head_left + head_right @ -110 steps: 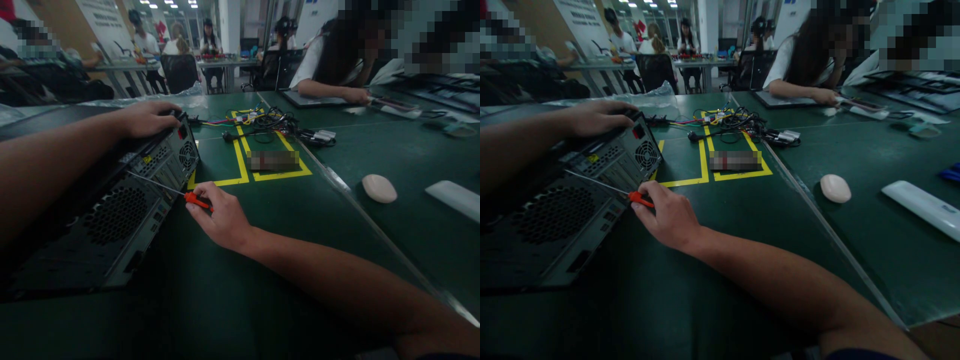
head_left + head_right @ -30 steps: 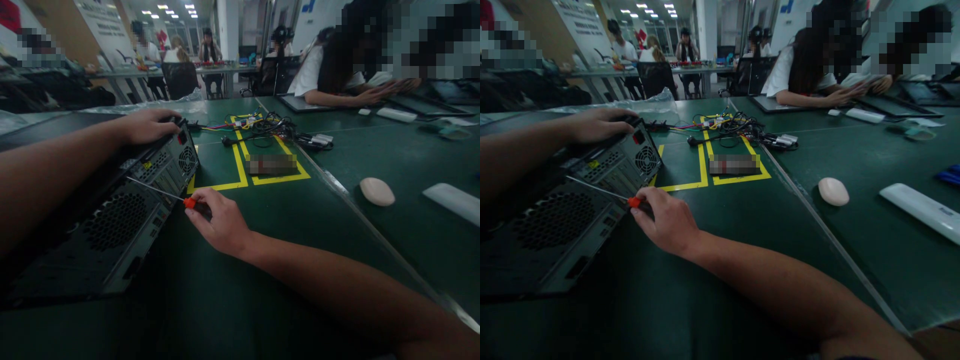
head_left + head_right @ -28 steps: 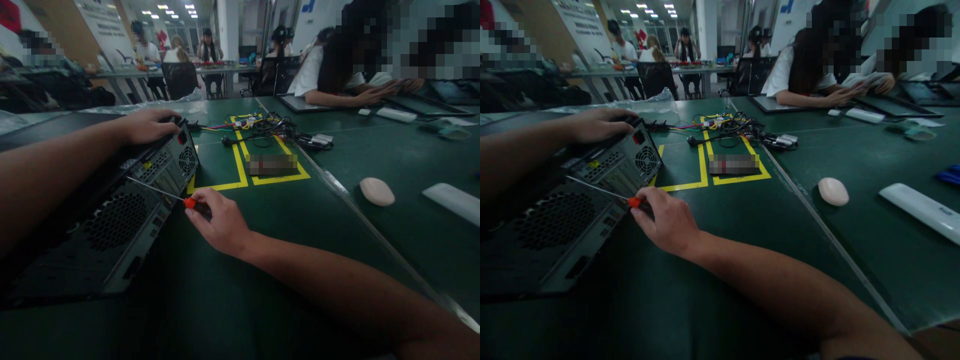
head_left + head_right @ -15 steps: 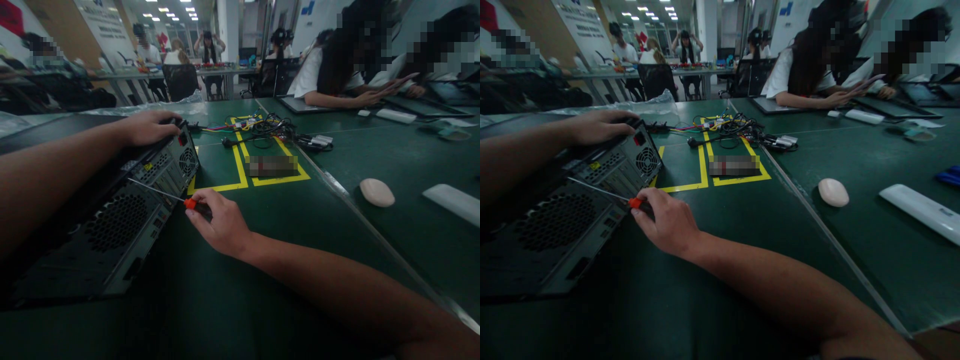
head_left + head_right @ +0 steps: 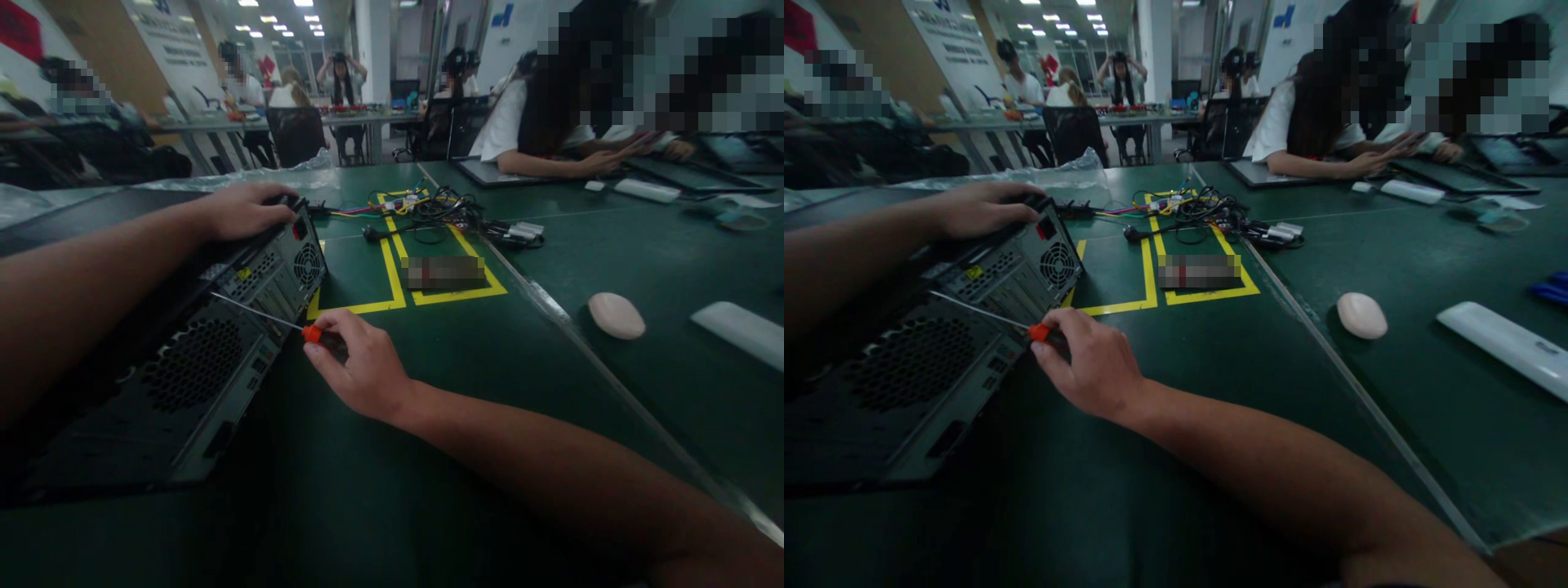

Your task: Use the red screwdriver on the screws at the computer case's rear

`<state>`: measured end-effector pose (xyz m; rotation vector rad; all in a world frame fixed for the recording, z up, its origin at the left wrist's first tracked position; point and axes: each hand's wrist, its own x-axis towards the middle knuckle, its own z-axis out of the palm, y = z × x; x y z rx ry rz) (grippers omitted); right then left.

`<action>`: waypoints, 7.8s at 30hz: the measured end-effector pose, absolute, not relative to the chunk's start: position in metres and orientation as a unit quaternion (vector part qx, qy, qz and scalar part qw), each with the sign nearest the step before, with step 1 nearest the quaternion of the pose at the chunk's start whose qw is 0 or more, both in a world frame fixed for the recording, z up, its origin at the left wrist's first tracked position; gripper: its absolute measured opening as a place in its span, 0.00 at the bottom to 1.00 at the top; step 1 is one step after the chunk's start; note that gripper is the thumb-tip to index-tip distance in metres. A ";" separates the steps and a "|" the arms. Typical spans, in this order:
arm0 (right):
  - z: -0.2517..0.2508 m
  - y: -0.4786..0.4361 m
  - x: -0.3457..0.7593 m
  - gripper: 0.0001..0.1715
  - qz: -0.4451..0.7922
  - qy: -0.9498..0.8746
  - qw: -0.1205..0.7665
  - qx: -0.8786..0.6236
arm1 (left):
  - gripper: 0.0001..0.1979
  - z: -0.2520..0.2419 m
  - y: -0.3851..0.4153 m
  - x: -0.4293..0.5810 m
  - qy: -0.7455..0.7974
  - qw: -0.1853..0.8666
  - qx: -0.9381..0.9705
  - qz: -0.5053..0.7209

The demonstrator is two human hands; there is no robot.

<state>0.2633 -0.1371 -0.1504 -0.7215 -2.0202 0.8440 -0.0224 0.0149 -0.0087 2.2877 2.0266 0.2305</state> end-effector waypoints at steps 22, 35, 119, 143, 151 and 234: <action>-0.146 -0.137 0.265 0.20 0.288 -0.823 0.388 -0.298 | 0.47 -0.006 0.012 -0.018 0.670 0.039 0.738 0.072; -0.146 -0.137 0.265 0.23 0.308 -0.821 0.381 -0.293 | 0.49 -0.009 0.016 -0.024 0.670 0.032 0.738 0.072; -0.153 -0.134 0.262 0.13 0.306 -0.821 0.394 -0.279 | 0.50 -0.009 0.016 -0.023 0.661 0.038 0.745 0.084; -0.148 -0.137 0.264 0.14 0.301 -0.822 0.383 -0.295 | 0.50 -0.010 0.017 -0.025 0.657 0.042 0.749 0.080; -0.149 -0.137 0.263 0.15 0.298 -0.821 0.383 -0.300 | 0.49 -0.010 0.016 -0.023 0.663 0.034 0.744 0.078; -0.147 -0.138 0.264 0.13 0.343 -0.808 0.382 -0.290 | 0.50 -0.009 0.013 -0.019 0.664 0.046 0.742 0.082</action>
